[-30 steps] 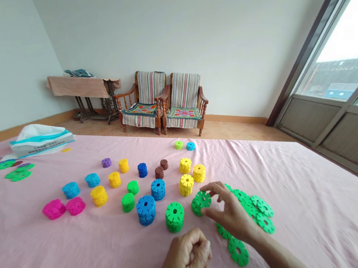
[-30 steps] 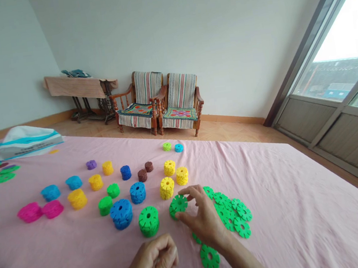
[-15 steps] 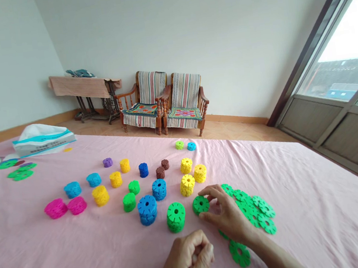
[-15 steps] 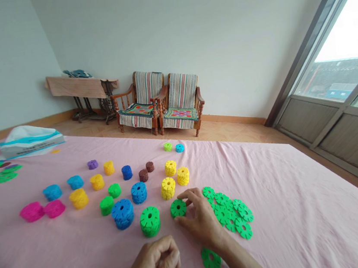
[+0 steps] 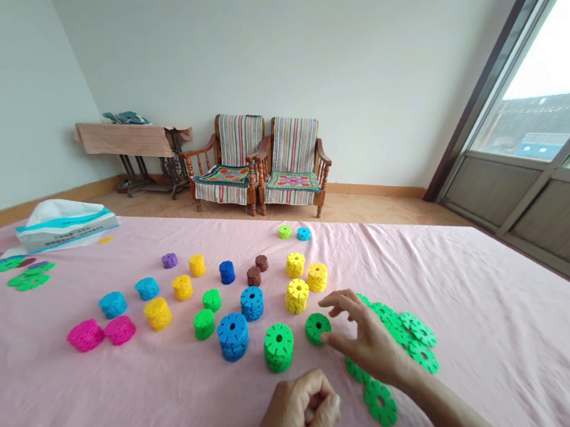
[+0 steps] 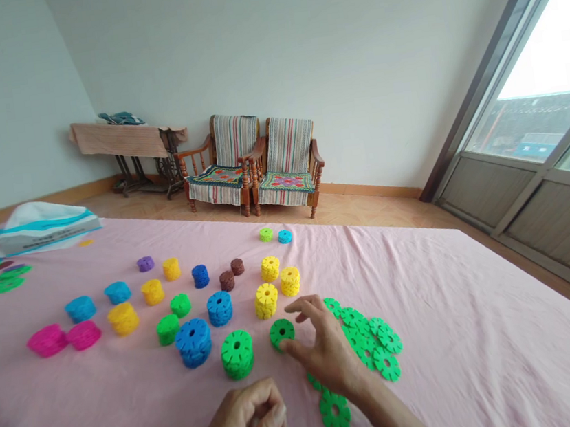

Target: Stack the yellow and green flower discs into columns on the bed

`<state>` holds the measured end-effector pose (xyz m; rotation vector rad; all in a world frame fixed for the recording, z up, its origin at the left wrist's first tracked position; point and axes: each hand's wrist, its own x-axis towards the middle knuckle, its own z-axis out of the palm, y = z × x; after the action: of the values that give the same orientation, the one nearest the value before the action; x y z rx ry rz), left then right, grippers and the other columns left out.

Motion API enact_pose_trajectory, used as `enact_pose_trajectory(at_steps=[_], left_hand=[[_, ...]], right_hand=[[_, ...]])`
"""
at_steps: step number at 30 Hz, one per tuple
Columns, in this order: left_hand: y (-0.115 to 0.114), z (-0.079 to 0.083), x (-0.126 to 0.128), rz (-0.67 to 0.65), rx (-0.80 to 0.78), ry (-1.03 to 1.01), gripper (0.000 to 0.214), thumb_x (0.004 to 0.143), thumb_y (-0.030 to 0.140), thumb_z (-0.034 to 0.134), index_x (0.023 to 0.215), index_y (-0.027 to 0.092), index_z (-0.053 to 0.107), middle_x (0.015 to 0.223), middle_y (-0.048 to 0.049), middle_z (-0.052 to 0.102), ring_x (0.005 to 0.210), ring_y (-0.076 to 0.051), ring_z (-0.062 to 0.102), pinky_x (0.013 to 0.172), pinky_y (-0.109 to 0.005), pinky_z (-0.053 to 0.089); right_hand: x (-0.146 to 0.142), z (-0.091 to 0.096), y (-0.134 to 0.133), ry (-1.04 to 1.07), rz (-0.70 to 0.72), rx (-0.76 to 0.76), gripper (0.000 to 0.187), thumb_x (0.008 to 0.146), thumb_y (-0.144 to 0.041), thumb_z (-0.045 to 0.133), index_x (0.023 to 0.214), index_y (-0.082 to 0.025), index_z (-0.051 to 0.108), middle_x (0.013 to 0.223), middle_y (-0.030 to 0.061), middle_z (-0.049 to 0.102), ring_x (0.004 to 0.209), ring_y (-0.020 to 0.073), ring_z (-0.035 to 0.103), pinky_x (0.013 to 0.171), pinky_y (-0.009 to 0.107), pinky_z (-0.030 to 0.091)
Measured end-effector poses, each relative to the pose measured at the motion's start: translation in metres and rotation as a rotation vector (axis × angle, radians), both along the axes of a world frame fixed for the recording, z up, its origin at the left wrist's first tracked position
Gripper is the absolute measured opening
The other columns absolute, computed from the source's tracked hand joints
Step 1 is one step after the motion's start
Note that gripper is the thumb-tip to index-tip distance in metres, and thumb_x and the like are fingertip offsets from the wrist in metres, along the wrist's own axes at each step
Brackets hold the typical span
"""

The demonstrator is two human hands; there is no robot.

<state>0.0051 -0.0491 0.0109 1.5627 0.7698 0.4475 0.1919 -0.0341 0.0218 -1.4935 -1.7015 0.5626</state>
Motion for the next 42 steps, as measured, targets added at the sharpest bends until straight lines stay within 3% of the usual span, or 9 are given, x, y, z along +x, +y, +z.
enact_pose_trajectory(at_steps=[4, 9, 12, 18, 27, 30, 33, 38, 42], left_hand=[[-0.001, -0.001, -0.001, -0.007, -0.007, -0.002, 0.054, 0.083, 0.072, 0.042, 0.072, 0.019, 0.044, 0.053, 0.0053, 0.049, 0.037, -0.005, 0.037, 0.04, -0.018, 0.027], [-0.001, 0.001, -0.001, -0.009, -0.007, -0.039, 0.048, 0.085, 0.065, 0.048, 0.07, 0.019, 0.045, 0.053, 0.0062, 0.048, 0.038, -0.005, 0.038, 0.04, -0.017, 0.028], [-0.001, 0.002, -0.001, 0.001, 0.005, -0.051, 0.046, 0.085, 0.063, 0.049, 0.07, 0.019, 0.044, 0.053, 0.0064, 0.048, 0.038, -0.005, 0.038, 0.04, -0.016, 0.028], [0.0, 0.001, -0.001, -0.026, 0.029, -0.001, 0.041, 0.088, 0.057, 0.047, 0.071, 0.019, 0.043, 0.054, 0.0057, 0.048, 0.039, -0.005, 0.039, 0.041, -0.016, 0.03], [0.0, -0.002, -0.001, -0.046, 0.023, 0.005, 0.041, 0.087, 0.056, 0.049, 0.071, 0.019, 0.043, 0.054, 0.0051, 0.047, 0.043, -0.007, 0.043, 0.042, -0.017, 0.03], [0.0, 0.0, -0.001, -0.029, 0.008, -0.007, 0.045, 0.085, 0.06, 0.051, 0.07, 0.019, 0.043, 0.054, 0.0047, 0.048, 0.044, -0.007, 0.044, 0.042, -0.017, 0.03], [-0.001, 0.0, -0.001, -0.011, -0.029, -0.019, 0.051, 0.082, 0.069, 0.048, 0.071, 0.019, 0.045, 0.055, 0.004, 0.05, 0.041, -0.006, 0.041, 0.039, -0.017, 0.028], [0.0, -0.007, -0.003, 0.035, -0.14, -0.098, 0.062, 0.077, 0.079, 0.042, 0.084, 0.018, 0.047, 0.053, 0.0047, 0.052, 0.035, -0.005, 0.036, 0.035, -0.015, 0.023], [0.002, -0.012, -0.003, 0.063, -0.203, -0.183, 0.059, 0.08, 0.078, 0.039, 0.088, 0.02, 0.043, 0.054, 0.005, 0.053, 0.034, -0.005, 0.038, 0.033, -0.014, 0.024]], right_hand=[[0.032, -0.006, 0.007, -0.069, -0.187, 0.073, 0.023, 0.082, -0.033, 0.059, 0.101, -0.021, 0.061, 0.102, 0.0061, 0.059, 0.089, 0.0205, 0.061, 0.079, 0.037, 0.047], [0.072, -0.031, 0.014, -0.3, -0.354, 0.039, 0.029, 0.075, -0.031, 0.062, 0.103, -0.021, 0.063, 0.105, 0.0075, 0.062, 0.093, 0.0251, 0.06, 0.084, 0.044, 0.043], [0.08, -0.039, 0.014, -0.388, -0.346, -0.024, 0.034, 0.074, -0.033, 0.066, 0.105, -0.022, 0.064, 0.107, 0.0079, 0.063, 0.098, 0.0274, 0.059, 0.086, 0.045, 0.039], [0.079, -0.039, 0.016, -0.417, -0.292, -0.047, 0.023, 0.077, -0.033, 0.065, 0.097, -0.022, 0.066, 0.096, 0.0054, 0.062, 0.093, 0.0245, 0.059, 0.086, 0.042, 0.039], [0.08, -0.039, 0.018, -0.302, -0.239, -0.059, 0.009, 0.077, -0.026, 0.06, 0.082, -0.02, 0.064, 0.084, 0.0036, 0.063, 0.081, 0.0204, 0.06, 0.074, 0.035, 0.045], [0.077, -0.035, 0.018, -0.233, -0.245, 0.003, 0.018, 0.085, -0.028, 0.052, 0.081, -0.02, 0.068, 0.079, 0.0046, 0.063, 0.073, 0.0193, 0.06, 0.069, 0.033, 0.046], [0.064, -0.019, 0.011, -0.183, -0.145, 0.111, 0.022, 0.09, -0.029, 0.05, 0.091, -0.021, 0.071, 0.085, 0.0058, 0.063, 0.076, 0.0182, 0.06, 0.068, 0.031, 0.048], [0.024, 0.013, -0.013, -0.18, 0.235, 0.143, 0.03, 0.09, -0.013, 0.048, 0.11, -0.026, 0.068, 0.096, 0.0053, 0.06, 0.084, 0.0152, 0.06, 0.072, 0.028, 0.049], [0.0, 0.018, -0.025, -0.259, 0.331, 0.212, 0.046, 0.084, -0.001, 0.044, 0.116, -0.026, 0.064, 0.098, 0.0062, 0.058, 0.086, 0.0161, 0.059, 0.073, 0.029, 0.05]])
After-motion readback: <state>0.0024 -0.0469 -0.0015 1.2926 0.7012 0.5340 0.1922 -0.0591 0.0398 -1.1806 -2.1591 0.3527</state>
